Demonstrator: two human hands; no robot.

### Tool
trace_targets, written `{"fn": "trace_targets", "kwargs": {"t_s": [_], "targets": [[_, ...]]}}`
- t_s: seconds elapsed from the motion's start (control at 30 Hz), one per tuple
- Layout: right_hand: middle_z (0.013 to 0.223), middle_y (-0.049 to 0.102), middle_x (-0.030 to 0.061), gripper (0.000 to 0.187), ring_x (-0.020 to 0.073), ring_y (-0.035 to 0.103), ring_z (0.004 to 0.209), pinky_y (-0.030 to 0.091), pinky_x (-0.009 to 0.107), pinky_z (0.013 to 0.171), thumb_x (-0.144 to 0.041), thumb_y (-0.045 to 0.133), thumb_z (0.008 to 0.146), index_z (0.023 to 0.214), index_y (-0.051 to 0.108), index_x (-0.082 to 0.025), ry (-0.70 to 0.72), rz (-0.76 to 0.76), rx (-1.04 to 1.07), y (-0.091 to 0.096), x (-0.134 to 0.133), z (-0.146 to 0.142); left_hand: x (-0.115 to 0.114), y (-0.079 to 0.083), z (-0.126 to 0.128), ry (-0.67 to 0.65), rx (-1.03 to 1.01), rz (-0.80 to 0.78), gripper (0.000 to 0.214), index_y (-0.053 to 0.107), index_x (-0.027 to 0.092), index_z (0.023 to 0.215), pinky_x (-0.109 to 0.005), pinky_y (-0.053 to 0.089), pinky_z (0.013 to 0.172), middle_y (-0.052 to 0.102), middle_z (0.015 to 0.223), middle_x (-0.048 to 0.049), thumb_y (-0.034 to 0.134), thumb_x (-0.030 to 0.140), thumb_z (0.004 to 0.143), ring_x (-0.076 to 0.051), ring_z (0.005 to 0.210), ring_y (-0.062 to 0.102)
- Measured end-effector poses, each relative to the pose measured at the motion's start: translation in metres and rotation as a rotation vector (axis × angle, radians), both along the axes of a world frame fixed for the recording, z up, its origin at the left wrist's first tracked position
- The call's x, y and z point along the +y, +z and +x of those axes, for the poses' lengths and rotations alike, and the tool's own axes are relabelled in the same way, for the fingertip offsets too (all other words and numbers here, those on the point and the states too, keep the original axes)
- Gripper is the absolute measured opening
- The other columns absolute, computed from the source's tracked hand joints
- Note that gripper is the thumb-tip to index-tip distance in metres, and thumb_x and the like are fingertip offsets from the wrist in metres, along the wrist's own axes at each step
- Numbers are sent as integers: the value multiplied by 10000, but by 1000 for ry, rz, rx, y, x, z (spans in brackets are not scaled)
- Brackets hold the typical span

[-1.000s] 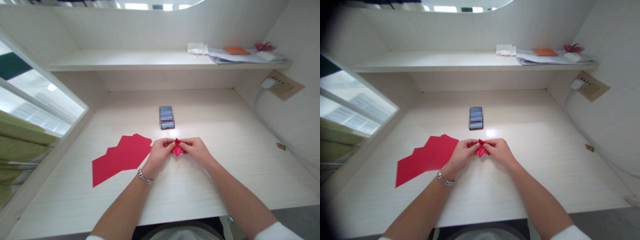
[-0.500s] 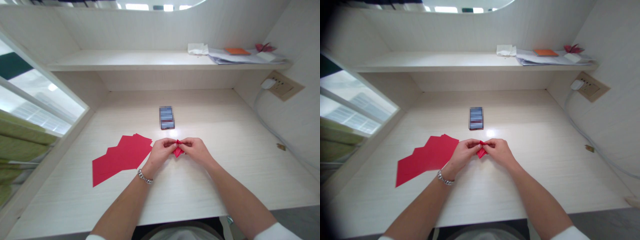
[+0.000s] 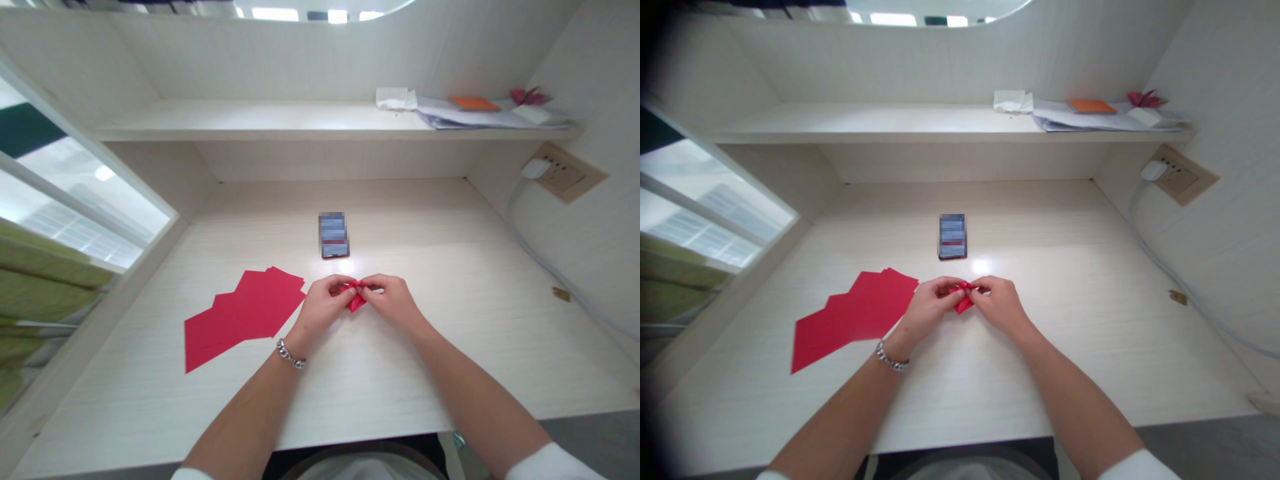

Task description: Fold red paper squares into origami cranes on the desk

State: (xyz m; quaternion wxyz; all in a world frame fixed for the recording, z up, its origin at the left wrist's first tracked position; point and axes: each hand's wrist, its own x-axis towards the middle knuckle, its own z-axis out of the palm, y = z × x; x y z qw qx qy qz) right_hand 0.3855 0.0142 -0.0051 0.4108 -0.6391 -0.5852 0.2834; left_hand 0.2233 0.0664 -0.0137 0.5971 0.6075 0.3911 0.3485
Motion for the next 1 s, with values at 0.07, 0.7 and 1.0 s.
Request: {"fn": "trace_targets", "kwargs": {"t_s": [0.07, 0.7, 1.0], "targets": [[831, 751, 26, 152, 209, 688, 804, 522, 317, 774, -233, 618, 783, 836, 761, -230, 2, -22, 41, -1, 1, 1, 0, -2, 1, -5, -22, -51, 294, 724, 151, 951, -242, 492, 587, 726, 789, -75, 753, 296, 696, -167, 677, 652], [877, 742, 64, 194, 206, 680, 819, 535, 297, 720, -321, 699, 738, 854, 752, -175, 7, -47, 307, -2, 4, 4, -6, 4, 6, -48, -17, -125, 292, 706, 134, 868, -285, 518, 648, 733, 854, -111, 711, 399, 746, -210, 758, 677], [936, 740, 73, 235, 218, 684, 874, 539, 313, 766, -321, 748, 699, 898, 765, -197, -1, -32, 319, -3, 3, 7, -5, 4, 6, -19, 44, -119, 259, 689, 111, 834, -260, 508, 614, 726, 784, -100, 736, 342, 726, -184, 697, 667]]}}
